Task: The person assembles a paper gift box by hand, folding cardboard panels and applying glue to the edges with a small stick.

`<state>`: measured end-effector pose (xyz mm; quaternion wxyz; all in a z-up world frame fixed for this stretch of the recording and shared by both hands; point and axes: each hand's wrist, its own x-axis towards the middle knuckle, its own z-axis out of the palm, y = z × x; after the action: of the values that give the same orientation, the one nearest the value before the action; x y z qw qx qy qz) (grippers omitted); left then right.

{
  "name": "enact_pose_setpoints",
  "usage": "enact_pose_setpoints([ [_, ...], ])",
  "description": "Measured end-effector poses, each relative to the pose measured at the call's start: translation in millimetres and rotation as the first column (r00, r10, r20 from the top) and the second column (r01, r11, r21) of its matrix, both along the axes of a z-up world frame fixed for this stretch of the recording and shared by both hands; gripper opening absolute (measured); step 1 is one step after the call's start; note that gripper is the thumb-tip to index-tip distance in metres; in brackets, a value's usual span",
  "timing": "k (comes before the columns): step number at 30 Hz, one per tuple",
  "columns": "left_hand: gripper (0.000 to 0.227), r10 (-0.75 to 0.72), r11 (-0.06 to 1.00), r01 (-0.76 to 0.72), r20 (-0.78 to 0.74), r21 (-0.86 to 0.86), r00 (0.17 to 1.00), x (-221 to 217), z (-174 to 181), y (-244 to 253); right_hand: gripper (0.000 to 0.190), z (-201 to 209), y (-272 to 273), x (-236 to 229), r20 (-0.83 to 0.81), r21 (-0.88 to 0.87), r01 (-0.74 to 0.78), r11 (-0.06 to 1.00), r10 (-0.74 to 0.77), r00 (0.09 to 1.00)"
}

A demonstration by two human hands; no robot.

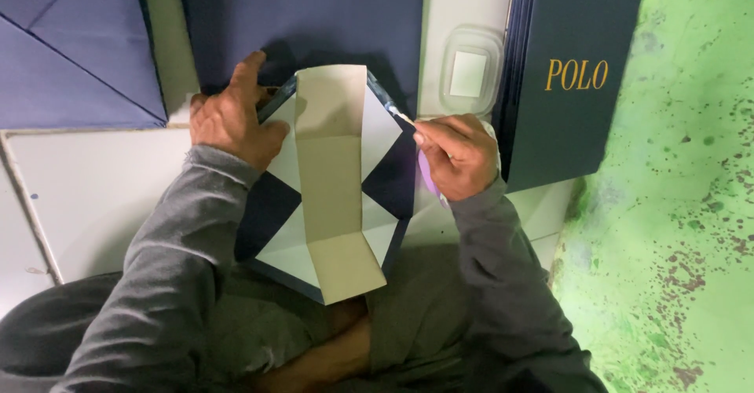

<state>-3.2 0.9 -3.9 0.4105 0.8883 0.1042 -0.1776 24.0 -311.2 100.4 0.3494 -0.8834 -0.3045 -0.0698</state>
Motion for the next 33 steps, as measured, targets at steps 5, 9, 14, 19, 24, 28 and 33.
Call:
enact_pose_setpoints([
  [5,0.095,-0.013,1.0,0.013,0.018,0.002,1.0,1,2,2,0.012,14,2,-3,-0.02,0.02,-0.002,1.0,0.002,1.0],
  [9,0.095,-0.009,1.0,0.009,0.051,0.004,0.999,0,0,3,0.012,7,12,9,0.023,0.077,-0.043,0.996,0.041,0.999],
  [14,0.095,-0.021,0.999,0.022,-0.006,0.029,1.0,1,3,5,0.015,-10,17,17,0.045,0.094,-0.093,0.991,0.089,0.995],
  [19,0.093,-0.009,1.0,0.009,-0.026,-0.003,1.0,6,20,5,0.012,6,3,-3,0.006,-0.121,-0.072,0.99,0.074,0.997],
  [24,0.095,-0.026,1.0,0.026,0.001,0.001,1.0,8,25,4,0.015,24,12,1,-0.012,-0.194,-0.06,0.979,0.059,0.998],
  [28,0.093,-0.027,1.0,0.026,0.049,0.017,0.998,8,23,4,0.016,19,26,14,0.012,-0.124,-0.116,0.985,0.119,0.993],
  [33,0.095,0.0,1.0,0.0,-0.02,0.008,1.0,11,29,6,0.013,13,27,11,0.028,-0.219,-0.091,0.971,0.099,0.995],
])
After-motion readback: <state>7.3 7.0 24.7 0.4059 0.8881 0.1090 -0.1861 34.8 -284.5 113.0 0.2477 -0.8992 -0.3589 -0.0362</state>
